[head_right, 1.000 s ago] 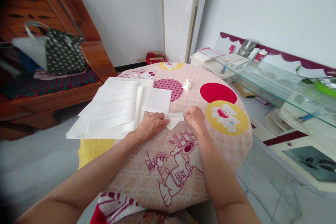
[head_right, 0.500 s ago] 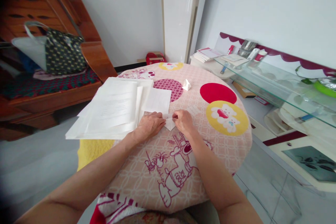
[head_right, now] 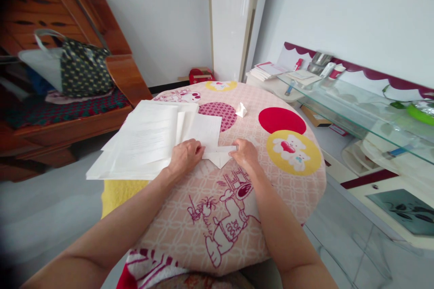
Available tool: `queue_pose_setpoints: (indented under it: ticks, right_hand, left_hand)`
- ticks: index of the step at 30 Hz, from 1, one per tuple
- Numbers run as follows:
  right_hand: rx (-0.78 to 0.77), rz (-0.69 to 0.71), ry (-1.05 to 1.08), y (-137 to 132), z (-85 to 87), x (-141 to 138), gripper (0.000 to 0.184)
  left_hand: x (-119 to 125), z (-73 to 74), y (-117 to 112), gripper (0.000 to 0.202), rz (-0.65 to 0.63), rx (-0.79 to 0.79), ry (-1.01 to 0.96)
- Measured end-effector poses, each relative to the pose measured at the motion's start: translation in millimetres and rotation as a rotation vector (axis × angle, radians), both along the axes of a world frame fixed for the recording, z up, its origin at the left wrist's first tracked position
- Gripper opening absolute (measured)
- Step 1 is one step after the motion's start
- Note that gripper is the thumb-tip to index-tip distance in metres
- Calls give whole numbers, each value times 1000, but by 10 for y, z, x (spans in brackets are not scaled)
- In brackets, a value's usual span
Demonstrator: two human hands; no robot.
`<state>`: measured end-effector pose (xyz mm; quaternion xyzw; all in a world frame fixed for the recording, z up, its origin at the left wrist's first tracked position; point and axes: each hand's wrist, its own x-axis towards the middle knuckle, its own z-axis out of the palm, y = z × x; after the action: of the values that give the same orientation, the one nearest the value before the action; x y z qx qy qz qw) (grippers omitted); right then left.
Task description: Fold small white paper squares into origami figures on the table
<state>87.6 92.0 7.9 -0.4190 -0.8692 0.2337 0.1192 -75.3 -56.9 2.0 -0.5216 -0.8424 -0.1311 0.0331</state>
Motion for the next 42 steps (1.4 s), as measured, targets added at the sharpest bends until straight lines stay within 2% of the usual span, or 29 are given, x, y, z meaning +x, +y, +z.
queue_pose_setpoints:
  ticks: [4,7,16,21,29,38,42]
  right_hand:
    - [-20,-3,-8,-5,25,0,27]
    - [-21,-10,-9,-5,23,-3,28]
    - [-24,4,-1,22,-7,8,28]
    - [-40,24,-2,21,1,23,28]
    - [-73,65,39,27,-9,52,20]
    - [-54,83,68,46,-63,62,18]
    - [-115,89,139,67,-88,86,15]
  left_hand:
    - [-55,-34,38,14,-102,96,-140]
    - [-51,-66,61,15,-152,98,-206]
    - [-30,-75,109,18,-166,100,-288]
    - [-31,-41,138,24,-155,72,-466]
    - [-26,-1,129,26,-269,-27,-510]
    - [137,4,169,11,-178,-61,-437]
    - [149,5,166,10,-125,18,-503]
